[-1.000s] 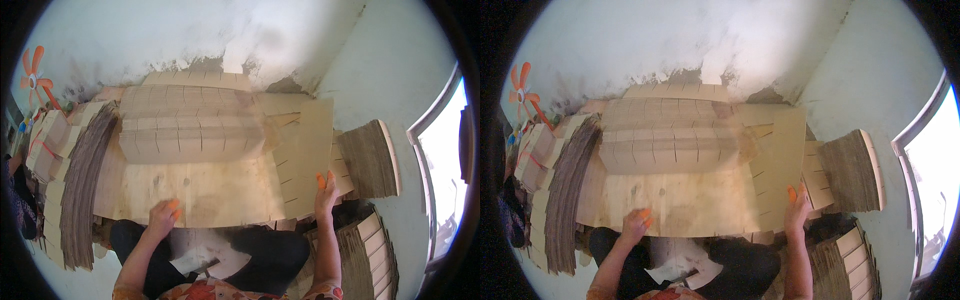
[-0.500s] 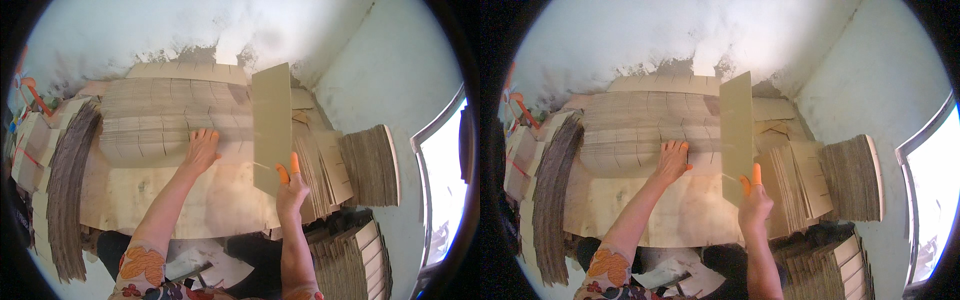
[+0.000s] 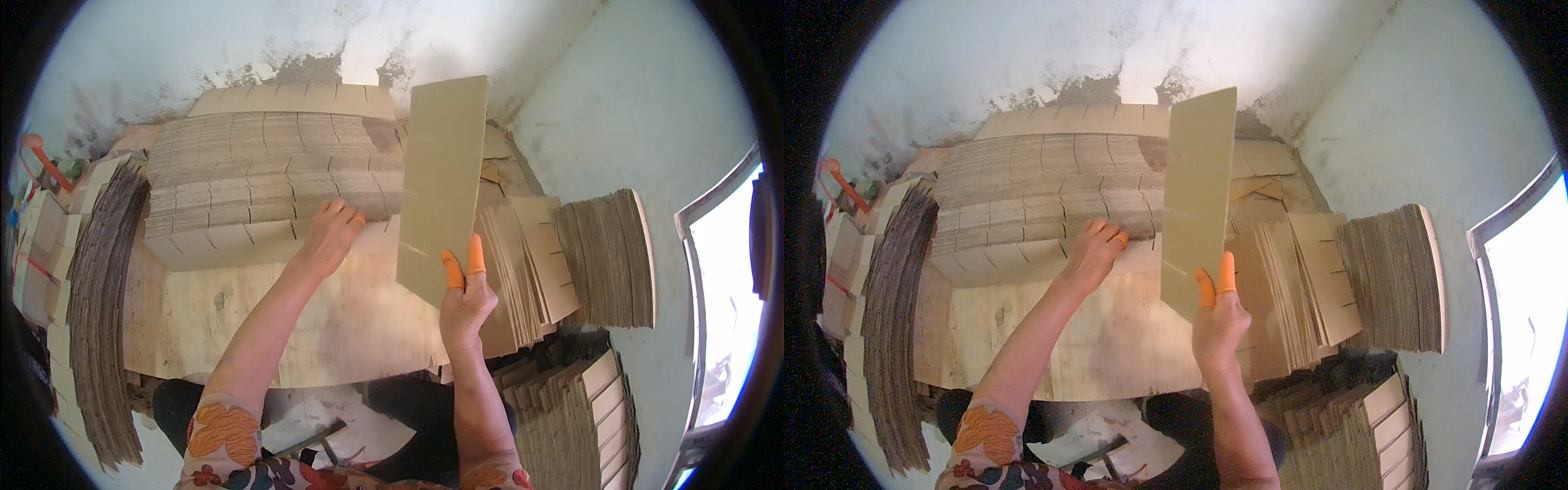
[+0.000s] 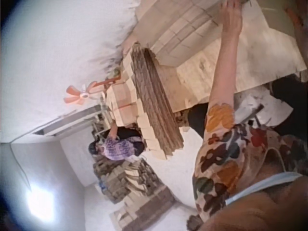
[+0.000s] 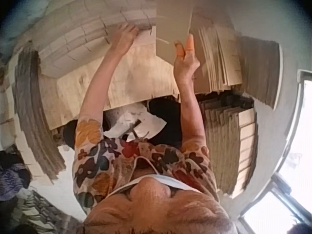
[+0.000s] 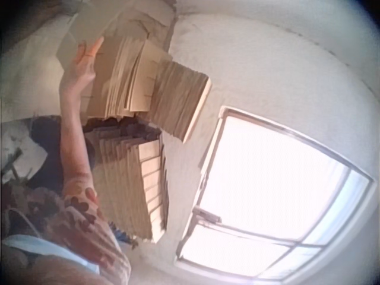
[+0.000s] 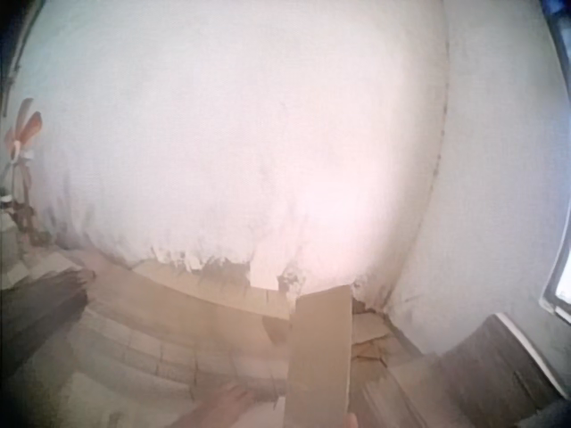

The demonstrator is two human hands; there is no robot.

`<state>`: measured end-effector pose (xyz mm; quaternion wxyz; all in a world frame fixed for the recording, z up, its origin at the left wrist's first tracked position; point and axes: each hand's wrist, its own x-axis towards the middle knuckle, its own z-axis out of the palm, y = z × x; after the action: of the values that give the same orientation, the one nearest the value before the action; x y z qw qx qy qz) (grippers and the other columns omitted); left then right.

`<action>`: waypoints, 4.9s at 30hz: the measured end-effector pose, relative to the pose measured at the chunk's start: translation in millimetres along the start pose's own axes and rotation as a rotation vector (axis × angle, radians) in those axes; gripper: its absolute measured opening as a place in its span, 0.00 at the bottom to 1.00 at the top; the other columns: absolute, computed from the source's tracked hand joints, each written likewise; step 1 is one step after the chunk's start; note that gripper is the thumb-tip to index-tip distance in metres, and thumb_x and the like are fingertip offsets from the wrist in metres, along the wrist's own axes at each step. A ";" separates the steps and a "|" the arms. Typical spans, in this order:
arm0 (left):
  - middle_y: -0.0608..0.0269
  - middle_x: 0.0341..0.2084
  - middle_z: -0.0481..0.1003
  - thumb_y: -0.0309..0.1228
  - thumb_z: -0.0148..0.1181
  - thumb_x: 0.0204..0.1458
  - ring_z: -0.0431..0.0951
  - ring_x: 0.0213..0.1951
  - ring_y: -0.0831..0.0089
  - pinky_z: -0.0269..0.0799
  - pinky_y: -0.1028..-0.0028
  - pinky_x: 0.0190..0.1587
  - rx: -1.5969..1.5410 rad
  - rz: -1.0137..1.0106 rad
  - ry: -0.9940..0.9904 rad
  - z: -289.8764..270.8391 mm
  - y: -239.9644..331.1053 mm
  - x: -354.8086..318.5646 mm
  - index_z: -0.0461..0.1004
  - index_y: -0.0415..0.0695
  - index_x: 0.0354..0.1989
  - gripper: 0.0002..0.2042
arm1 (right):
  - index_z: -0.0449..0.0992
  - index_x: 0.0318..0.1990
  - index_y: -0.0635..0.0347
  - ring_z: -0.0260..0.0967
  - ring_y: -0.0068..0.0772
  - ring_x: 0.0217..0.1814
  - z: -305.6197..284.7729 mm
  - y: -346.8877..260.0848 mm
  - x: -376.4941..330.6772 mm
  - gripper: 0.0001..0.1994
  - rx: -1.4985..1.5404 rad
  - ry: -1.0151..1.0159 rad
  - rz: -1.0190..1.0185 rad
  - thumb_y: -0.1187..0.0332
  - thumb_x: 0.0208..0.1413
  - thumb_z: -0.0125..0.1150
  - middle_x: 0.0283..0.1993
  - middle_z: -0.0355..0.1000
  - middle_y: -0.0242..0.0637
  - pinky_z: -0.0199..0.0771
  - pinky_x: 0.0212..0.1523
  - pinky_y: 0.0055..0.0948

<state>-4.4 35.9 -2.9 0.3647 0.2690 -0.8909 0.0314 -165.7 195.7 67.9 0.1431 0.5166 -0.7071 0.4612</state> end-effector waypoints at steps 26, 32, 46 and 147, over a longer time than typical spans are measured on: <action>0.59 0.25 0.72 0.23 0.54 0.38 0.70 0.35 0.65 0.70 0.68 0.39 -0.028 0.071 -0.168 -51.0 61.6 -30.0 0.73 0.37 0.25 0.05 | 0.66 0.55 0.60 0.73 0.37 0.25 -26.6 -6.0 -15.8 0.21 0.001 -0.143 -0.112 0.76 0.51 0.57 0.35 0.74 0.39 0.72 0.23 0.30; 0.60 0.25 0.70 0.25 0.55 0.36 0.69 0.34 0.66 0.69 0.69 0.36 -0.037 0.171 -0.134 -59.7 83.6 -25.5 0.72 0.39 0.25 0.06 | 0.53 0.64 0.57 0.73 0.49 0.34 -17.5 -1.6 -29.6 0.33 -0.126 -0.562 -0.032 0.76 0.51 0.58 0.49 0.69 0.48 0.75 0.30 0.36; 0.54 0.25 0.72 0.30 0.63 0.42 0.72 0.31 0.57 0.70 0.65 0.35 -0.603 -0.284 -0.458 -108.8 106.9 -11.3 0.72 0.35 0.31 0.11 | 0.54 0.60 0.71 0.68 0.58 0.38 -16.1 5.9 -51.5 0.29 -0.029 -0.548 -0.062 0.81 0.47 0.49 0.48 0.63 0.59 0.72 0.35 0.44; 0.51 0.32 0.76 0.29 0.67 0.40 0.75 0.36 0.55 0.71 0.64 0.39 -0.256 -0.402 -0.025 -103.7 64.9 -50.6 0.75 0.37 0.38 0.16 | 0.73 0.47 0.60 0.73 0.52 0.37 -113.4 58.1 -38.1 0.17 -0.121 -0.689 0.088 0.66 0.49 0.61 0.38 0.73 0.51 0.73 0.38 0.41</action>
<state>58.4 140.5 48.4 0.3839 0.3928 -0.8205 -0.1584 -230.7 311.7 73.2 -0.0937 0.6017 -0.7613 0.2228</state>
